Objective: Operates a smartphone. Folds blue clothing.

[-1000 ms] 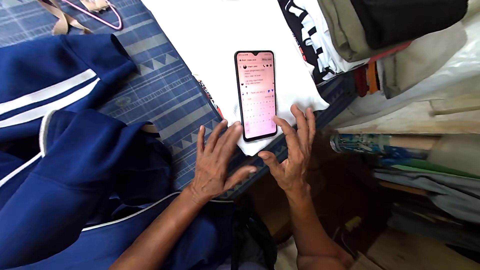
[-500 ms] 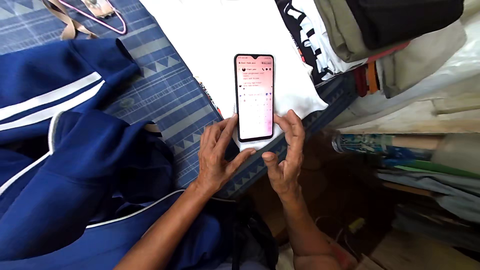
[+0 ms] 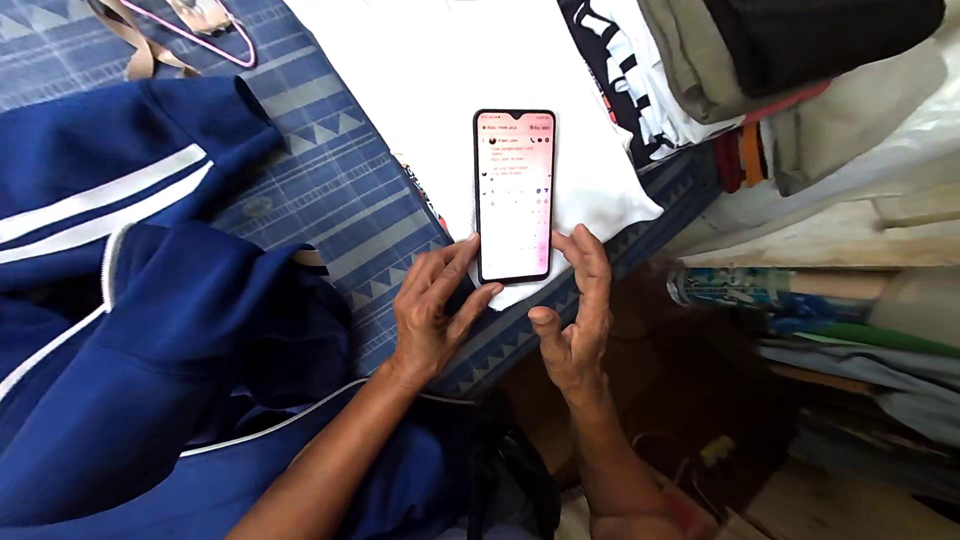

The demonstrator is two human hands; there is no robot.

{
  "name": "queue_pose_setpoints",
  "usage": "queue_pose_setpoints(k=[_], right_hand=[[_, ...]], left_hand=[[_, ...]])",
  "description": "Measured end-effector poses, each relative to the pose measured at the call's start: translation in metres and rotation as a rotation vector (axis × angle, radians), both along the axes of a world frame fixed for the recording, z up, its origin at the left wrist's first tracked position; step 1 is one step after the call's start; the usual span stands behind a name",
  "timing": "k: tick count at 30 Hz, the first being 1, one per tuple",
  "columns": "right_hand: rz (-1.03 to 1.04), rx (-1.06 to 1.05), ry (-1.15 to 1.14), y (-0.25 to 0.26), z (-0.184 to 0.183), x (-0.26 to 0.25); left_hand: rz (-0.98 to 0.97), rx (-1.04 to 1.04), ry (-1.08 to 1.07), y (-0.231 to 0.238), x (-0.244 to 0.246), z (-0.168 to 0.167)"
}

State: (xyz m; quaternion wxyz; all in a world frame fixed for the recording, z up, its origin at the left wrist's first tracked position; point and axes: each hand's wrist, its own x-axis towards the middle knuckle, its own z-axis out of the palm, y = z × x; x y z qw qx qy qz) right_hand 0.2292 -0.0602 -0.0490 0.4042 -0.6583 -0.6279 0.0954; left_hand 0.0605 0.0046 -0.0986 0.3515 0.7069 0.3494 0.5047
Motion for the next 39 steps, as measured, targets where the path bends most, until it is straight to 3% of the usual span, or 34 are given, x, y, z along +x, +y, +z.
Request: queue_pose_setpoints(k=[23, 39], right_hand=[[-0.012, 0.015, -0.25, -0.0026, 0.0072, -0.0051], [-0.041, 0.005, -0.251, 0.0006, 0.0048, -0.0042]], left_hand=[[-0.043, 0.063, 0.001, 0.004, -0.0014, -0.0062], [-0.044, 0.058, -0.013, 0.0043, -0.0008, -0.0062]])
